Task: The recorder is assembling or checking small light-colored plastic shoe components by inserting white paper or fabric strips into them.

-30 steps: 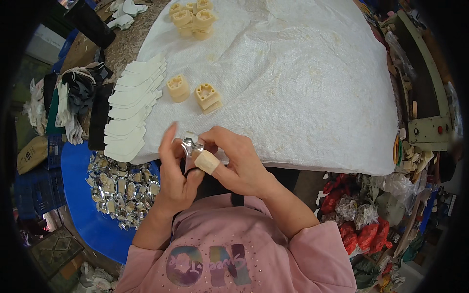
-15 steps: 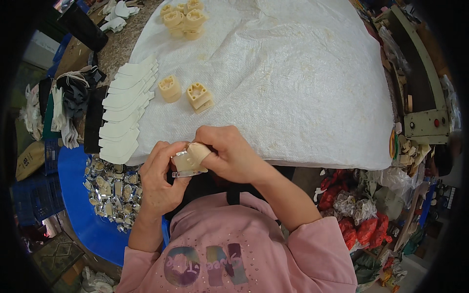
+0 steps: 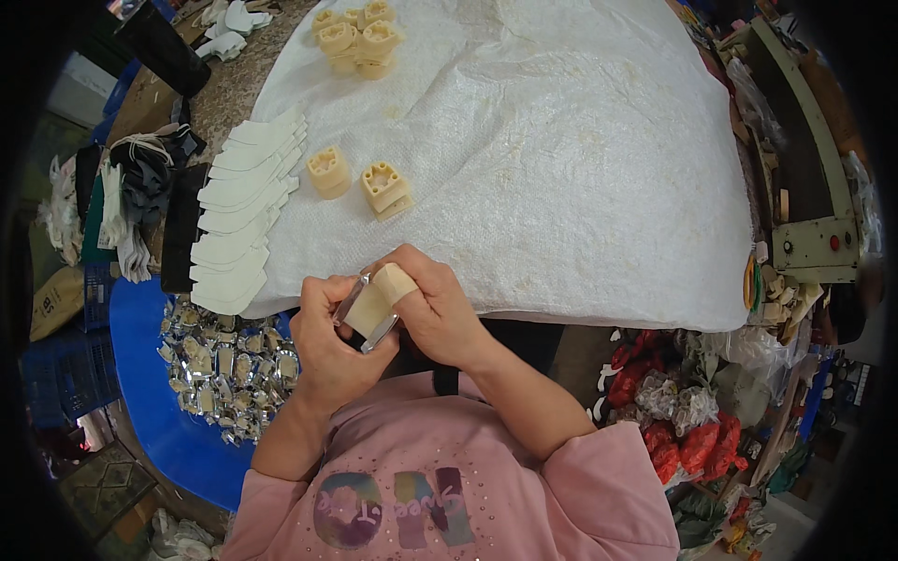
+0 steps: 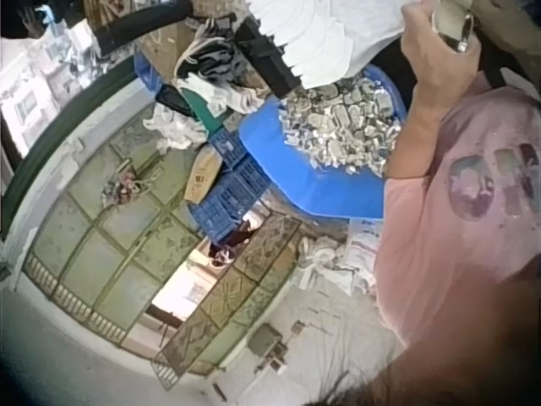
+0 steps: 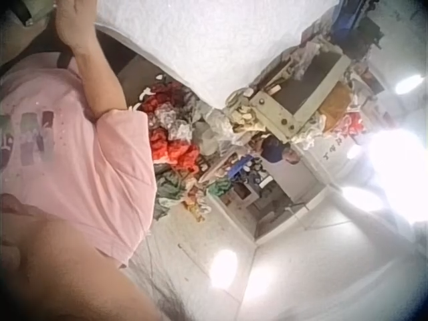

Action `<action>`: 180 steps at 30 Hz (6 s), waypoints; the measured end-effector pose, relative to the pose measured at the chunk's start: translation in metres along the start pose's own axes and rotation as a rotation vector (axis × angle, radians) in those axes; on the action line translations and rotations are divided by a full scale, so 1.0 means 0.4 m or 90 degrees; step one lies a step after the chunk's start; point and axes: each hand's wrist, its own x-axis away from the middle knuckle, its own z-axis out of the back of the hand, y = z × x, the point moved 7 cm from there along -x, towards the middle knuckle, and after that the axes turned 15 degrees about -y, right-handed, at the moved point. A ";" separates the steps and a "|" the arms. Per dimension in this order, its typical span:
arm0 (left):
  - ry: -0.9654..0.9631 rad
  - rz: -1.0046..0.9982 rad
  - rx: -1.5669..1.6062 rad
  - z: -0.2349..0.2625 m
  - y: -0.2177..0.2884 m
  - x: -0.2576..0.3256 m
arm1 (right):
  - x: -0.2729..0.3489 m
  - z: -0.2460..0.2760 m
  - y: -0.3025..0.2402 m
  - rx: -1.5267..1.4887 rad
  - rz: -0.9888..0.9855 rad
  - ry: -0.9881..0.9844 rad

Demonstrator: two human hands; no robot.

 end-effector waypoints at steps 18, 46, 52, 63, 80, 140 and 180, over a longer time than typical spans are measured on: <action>0.156 0.018 -0.089 0.018 -0.015 0.031 | -0.014 -0.040 -0.020 0.266 -0.005 0.058; 0.326 0.369 -0.088 0.357 -0.213 0.248 | -0.293 -0.264 -0.056 0.544 0.201 -0.203; 0.367 0.339 0.188 0.364 -0.269 0.243 | -0.329 -0.321 -0.050 0.558 0.214 -0.238; 0.358 0.230 0.208 0.352 -0.235 0.210 | -0.356 -0.362 -0.033 0.429 0.244 -0.242; 0.459 0.305 -0.025 0.374 -0.269 0.256 | -0.308 -0.081 -0.005 -0.371 0.180 0.019; 0.071 0.113 0.378 0.031 -0.102 -0.038 | -0.014 0.159 -0.081 -0.079 0.159 0.211; 0.156 0.134 0.200 0.100 0.002 0.037 | 0.027 -0.028 -0.148 0.623 0.401 0.166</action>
